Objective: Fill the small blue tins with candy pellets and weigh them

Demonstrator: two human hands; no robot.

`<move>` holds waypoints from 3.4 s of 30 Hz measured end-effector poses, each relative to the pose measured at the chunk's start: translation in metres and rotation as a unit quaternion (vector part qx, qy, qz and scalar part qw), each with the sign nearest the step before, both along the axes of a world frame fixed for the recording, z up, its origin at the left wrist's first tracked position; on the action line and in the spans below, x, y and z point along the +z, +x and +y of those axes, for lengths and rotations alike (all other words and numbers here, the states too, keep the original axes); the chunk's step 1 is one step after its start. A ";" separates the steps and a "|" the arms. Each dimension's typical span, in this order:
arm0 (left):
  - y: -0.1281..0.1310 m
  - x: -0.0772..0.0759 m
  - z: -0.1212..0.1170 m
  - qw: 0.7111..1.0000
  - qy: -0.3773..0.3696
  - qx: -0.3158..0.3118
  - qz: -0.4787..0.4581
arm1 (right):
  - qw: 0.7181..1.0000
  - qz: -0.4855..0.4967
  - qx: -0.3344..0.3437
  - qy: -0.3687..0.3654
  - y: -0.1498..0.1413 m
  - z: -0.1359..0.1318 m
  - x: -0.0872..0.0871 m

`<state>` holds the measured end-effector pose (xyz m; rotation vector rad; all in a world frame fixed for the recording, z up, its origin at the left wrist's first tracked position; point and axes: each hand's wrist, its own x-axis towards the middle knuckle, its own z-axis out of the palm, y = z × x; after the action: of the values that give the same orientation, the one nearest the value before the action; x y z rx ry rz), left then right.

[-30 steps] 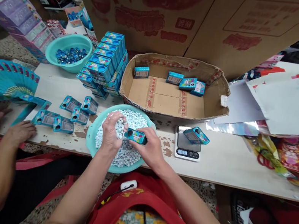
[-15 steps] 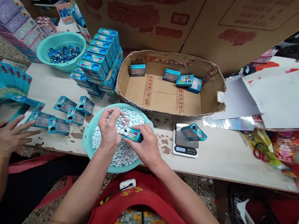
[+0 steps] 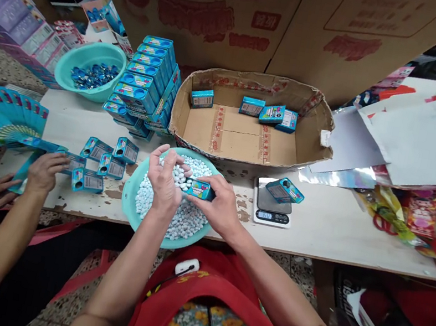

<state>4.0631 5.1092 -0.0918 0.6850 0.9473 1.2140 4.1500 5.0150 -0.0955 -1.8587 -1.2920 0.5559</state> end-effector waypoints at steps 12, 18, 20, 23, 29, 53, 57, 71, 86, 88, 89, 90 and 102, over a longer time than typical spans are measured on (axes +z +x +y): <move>0.007 0.005 -0.002 0.999 0.025 -0.006 0.038 | 0.998 0.038 -0.029 0.028 0.002 -0.001 0.000; 0.012 -0.001 0.002 0.995 0.057 -0.004 0.086 | 0.999 0.028 -0.026 0.036 0.002 0.001 -0.004; 0.014 0.001 0.000 0.988 0.087 -0.012 0.125 | 0.999 0.014 -0.020 0.027 0.001 0.003 -0.003; 0.018 0.011 -0.004 0.977 0.127 -0.018 0.168 | 1.000 0.004 -0.010 0.012 0.002 0.002 0.005; 0.022 0.021 -0.008 0.981 0.168 -0.012 0.099 | 0.999 0.016 -0.001 0.048 0.009 -0.004 0.011; 0.048 -0.033 -0.001 0.943 -0.226 -0.243 0.043 | 0.964 0.105 -0.237 0.058 0.105 -0.140 -0.104; 0.050 -0.035 0.007 0.956 -0.206 -0.208 0.034 | 0.973 0.086 -0.207 0.053 0.105 -0.150 -0.114; 0.002 -0.068 0.028 0.981 -0.146 -0.026 0.126 | 0.946 0.022 -0.319 0.047 0.178 -0.095 -0.053; 0.026 0.018 0.000 0.998 0.020 -0.039 -0.040 | 0.998 -0.047 0.004 0.038 0.019 0.000 -0.005; 0.020 0.012 0.004 0.998 0.016 -0.029 -0.048 | 0.999 -0.046 0.005 0.027 0.015 0.002 -0.005; 0.017 0.009 0.007 0.998 0.012 -0.025 -0.049 | 0.999 -0.042 0.004 0.022 0.014 0.003 -0.005; 0.012 0.005 0.010 0.999 0.007 -0.023 -0.042 | 0.999 -0.035 0.001 0.018 0.014 0.002 -0.006; -0.046 -0.007 0.015 0.798 0.316 -0.384 0.340 | 0.998 0.027 0.011 0.054 0.014 0.001 -0.006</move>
<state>4.0174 5.1238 -0.0989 1.9261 0.6653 0.4903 4.1640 5.0165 -0.1019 -1.7324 -1.2827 0.5340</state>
